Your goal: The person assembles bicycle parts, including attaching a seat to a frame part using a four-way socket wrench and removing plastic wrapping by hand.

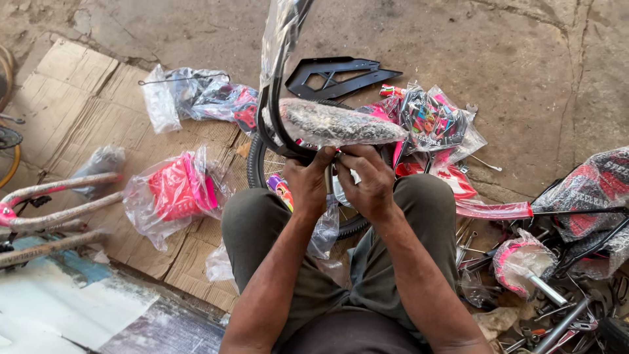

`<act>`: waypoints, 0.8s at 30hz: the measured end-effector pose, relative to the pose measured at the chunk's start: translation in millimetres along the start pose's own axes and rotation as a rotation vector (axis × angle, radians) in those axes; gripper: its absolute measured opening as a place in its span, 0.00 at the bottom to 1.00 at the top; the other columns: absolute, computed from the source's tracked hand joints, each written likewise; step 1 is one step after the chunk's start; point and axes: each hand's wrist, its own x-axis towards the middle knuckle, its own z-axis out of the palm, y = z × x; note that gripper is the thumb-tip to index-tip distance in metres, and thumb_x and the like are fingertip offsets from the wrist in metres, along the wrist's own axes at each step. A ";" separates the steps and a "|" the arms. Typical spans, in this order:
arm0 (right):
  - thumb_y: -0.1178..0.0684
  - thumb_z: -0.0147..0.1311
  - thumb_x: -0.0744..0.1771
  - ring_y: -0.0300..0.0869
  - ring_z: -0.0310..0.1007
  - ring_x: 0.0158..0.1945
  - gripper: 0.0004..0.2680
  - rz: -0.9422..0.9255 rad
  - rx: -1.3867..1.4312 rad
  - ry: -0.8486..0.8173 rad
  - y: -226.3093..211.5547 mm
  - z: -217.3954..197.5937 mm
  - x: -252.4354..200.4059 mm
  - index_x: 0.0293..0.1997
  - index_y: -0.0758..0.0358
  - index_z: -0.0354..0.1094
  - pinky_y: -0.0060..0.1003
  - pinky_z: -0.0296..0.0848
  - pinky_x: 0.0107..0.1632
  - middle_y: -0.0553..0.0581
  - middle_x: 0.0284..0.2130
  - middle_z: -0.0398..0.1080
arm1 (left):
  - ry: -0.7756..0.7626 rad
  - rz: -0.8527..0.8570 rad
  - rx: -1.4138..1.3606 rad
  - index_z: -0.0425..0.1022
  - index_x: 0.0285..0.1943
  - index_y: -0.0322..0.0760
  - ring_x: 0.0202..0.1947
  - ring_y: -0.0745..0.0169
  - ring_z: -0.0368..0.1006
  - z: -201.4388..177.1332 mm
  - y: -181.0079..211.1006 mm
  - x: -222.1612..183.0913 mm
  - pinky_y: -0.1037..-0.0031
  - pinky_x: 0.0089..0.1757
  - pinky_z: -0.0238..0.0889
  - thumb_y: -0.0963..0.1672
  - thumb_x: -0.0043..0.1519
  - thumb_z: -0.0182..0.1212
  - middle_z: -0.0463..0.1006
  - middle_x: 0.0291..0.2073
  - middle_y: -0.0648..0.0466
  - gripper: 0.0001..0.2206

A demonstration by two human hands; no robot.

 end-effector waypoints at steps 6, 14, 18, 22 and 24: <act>0.64 0.67 0.64 0.47 0.79 0.41 0.11 0.189 0.071 -0.054 4.6 -2.9 0.0 0.49 0.68 0.74 0.37 0.77 0.43 0.60 0.41 0.75 | -0.027 0.010 0.067 0.79 0.37 0.29 0.30 0.71 0.72 -2.2 -0.6 -3.0 0.78 0.34 0.66 0.43 0.58 0.75 0.79 0.30 0.56 0.11; 0.61 0.65 0.66 0.46 0.78 0.42 0.07 0.220 0.230 -0.001 10.9 -0.1 -10.4 0.47 0.67 0.74 0.37 0.77 0.45 0.59 0.41 0.75 | -0.051 -0.054 -0.083 0.78 0.38 0.28 0.29 0.69 0.73 -0.2 -2.1 -4.0 0.76 0.33 0.67 0.45 0.57 0.74 0.79 0.29 0.56 0.13; 0.57 0.70 0.65 0.39 0.78 0.35 0.07 0.369 0.245 0.066 13.5 12.4 -18.5 0.37 0.65 0.73 0.34 0.76 0.38 0.55 0.33 0.75 | -0.071 -0.057 -0.112 0.77 0.39 0.26 0.29 0.69 0.72 -4.8 -8.1 0.3 0.76 0.32 0.66 0.45 0.61 0.74 0.78 0.29 0.55 0.14; 0.52 0.66 0.66 0.39 0.72 0.38 0.11 0.163 0.175 0.132 12.3 7.6 -17.9 0.45 0.64 0.69 0.35 0.72 0.41 0.56 0.38 0.71 | -0.066 -0.093 -0.116 0.78 0.38 0.27 0.24 0.63 0.76 -1.1 -4.8 -0.1 0.73 0.28 0.70 0.46 0.57 0.73 0.80 0.27 0.50 0.15; 0.51 0.57 0.70 0.37 0.73 0.38 0.13 0.278 0.316 0.090 7.3 1.9 -18.8 0.58 0.68 0.67 0.32 0.75 0.42 0.59 0.44 0.72 | -0.083 -0.084 -0.146 0.77 0.39 0.28 0.25 0.64 0.76 0.7 -2.3 -0.3 0.73 0.28 0.70 0.47 0.57 0.74 0.80 0.28 0.50 0.15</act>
